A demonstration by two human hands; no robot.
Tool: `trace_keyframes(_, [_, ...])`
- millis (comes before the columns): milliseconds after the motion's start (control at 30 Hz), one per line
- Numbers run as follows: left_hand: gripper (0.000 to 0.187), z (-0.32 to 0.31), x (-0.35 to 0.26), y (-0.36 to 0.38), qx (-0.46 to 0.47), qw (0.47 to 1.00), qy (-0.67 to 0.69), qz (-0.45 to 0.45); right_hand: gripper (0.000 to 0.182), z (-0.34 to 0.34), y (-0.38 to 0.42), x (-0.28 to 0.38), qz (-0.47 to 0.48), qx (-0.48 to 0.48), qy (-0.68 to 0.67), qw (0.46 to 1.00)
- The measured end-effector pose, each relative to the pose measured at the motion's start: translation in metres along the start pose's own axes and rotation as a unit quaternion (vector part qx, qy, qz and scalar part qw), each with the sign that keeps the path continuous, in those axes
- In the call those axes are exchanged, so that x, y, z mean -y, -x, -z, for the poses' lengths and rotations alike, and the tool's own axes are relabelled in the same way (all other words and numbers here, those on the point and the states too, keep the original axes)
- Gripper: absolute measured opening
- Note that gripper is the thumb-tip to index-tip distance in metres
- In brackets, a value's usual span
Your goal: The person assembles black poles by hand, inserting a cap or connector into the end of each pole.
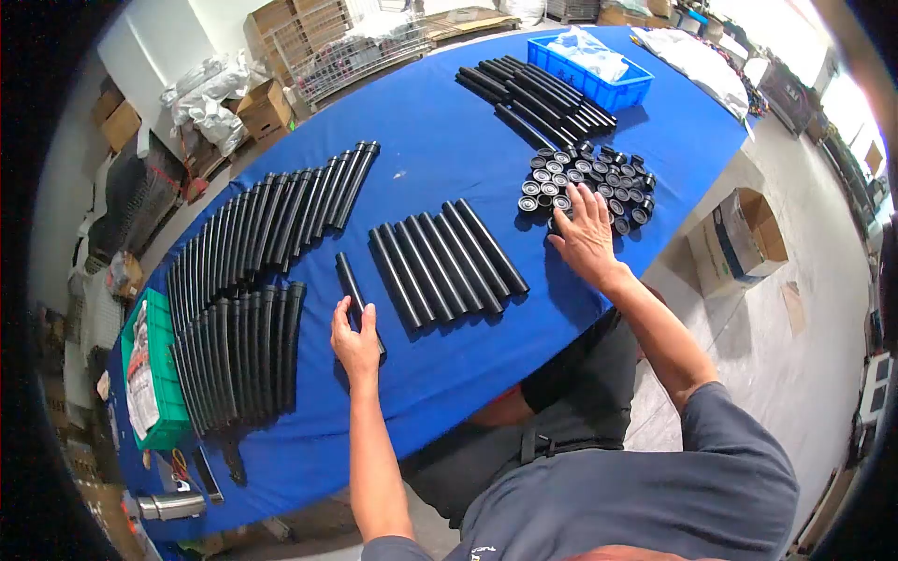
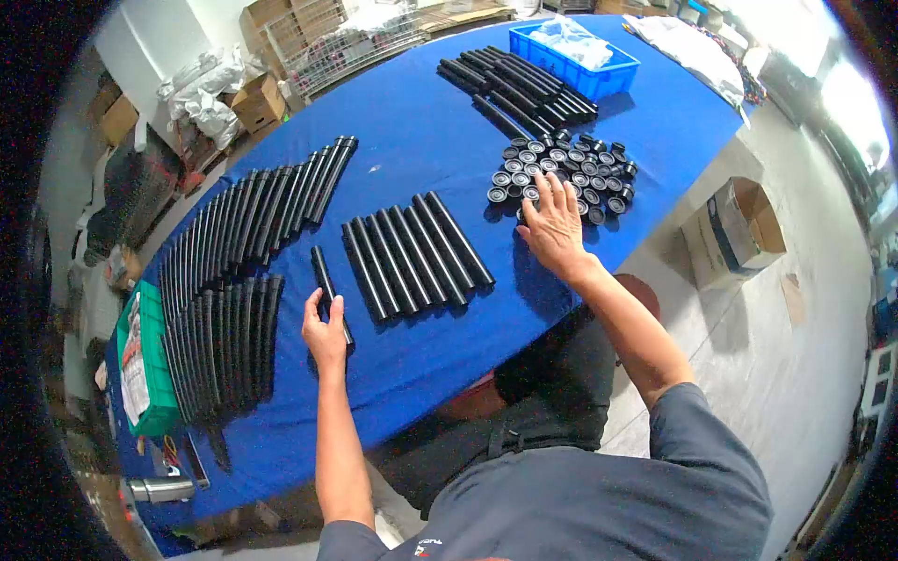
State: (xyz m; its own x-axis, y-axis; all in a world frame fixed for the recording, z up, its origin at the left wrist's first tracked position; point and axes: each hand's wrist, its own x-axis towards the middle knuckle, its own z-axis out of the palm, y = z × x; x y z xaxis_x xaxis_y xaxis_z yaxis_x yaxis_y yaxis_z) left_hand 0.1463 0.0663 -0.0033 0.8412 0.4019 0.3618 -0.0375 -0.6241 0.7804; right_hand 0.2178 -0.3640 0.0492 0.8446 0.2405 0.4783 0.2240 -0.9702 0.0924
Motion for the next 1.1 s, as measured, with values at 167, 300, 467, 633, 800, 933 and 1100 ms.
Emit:
trace_keyframes(167, [0.052,0.003,-0.006,0.002,-0.001,1.000,-0.004,0.010,0.042,0.002,0.000,0.008,0.023,-0.017,-0.042,0.999])
trace_keyframes(300, [0.048,-0.002,0.003,0.001,-0.014,1.000,0.009,0.003,0.043,0.049,0.009,0.027,0.015,-0.092,-0.271,0.958])
trace_keyframes(467, [0.045,0.000,-0.008,0.000,-0.018,1.000,-0.006,-0.021,0.046,0.071,0.043,0.034,-0.041,-0.047,-0.295,0.953])
trace_keyframes(633, [0.050,0.001,-0.004,0.002,-0.012,1.000,-0.021,-0.014,0.049,0.026,0.074,0.027,-0.032,0.052,-0.242,0.968])
trace_keyframes(800, [0.058,-0.001,0.000,0.000,-0.006,0.998,-0.063,-0.024,0.047,0.070,0.074,0.049,-0.094,-0.037,-0.288,0.952])
trace_keyframes(933, [0.052,-0.002,-0.003,-0.001,-0.001,0.997,-0.063,-0.037,0.032,0.086,0.092,0.090,0.018,0.021,-0.451,0.892])
trace_keyframes(1100, [0.054,0.007,-0.002,0.005,0.016,0.997,-0.065,-0.033,0.016,0.058,0.099,0.161,0.079,0.160,-0.599,0.780])
